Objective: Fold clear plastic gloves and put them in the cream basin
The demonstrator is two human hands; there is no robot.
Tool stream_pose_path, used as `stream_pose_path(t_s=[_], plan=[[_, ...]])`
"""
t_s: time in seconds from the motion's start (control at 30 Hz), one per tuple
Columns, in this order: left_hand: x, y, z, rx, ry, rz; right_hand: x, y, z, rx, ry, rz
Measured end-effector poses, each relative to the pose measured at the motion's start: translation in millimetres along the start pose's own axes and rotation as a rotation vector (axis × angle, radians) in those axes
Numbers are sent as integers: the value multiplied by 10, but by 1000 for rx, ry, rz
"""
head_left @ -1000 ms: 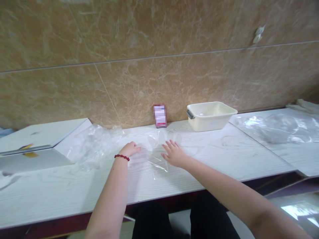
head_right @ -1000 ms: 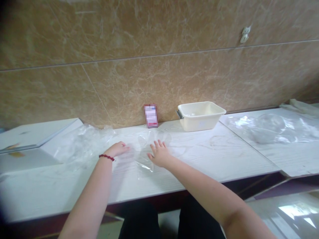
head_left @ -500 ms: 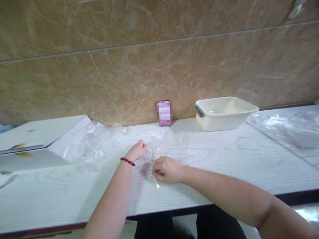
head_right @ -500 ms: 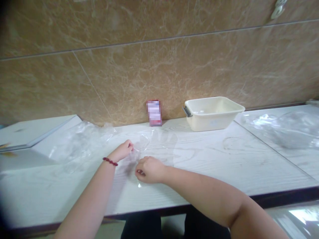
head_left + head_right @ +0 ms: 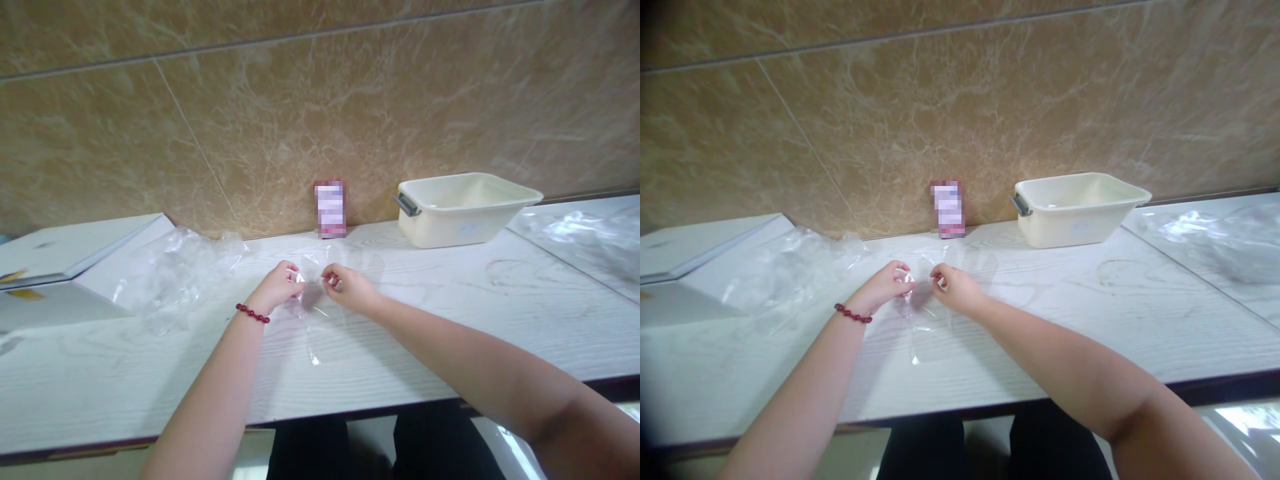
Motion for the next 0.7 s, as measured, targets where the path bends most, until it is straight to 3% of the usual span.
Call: stream_pose_path(t_s=[0.2,0.5,0.7], plan=[[111,-161,39,-85,-52,80,-76,-26,-3,-78,97,-56],[101,-363,11,-174,-89,65,-35,-76,-9,-229,67,-107],[97,-457,35,-273,-53,134,-77,-14,-13,-285,128,-110]])
Point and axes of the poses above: each hand's wrist, its own z-axis away from the middle knuckle, its own y-axis out of the back of the hand, x = y × z, the point moved 9 cm from there along -z, towards the middle knuckle, and after that the axes turned 2 degrees about -x, right-handed, at the moved point
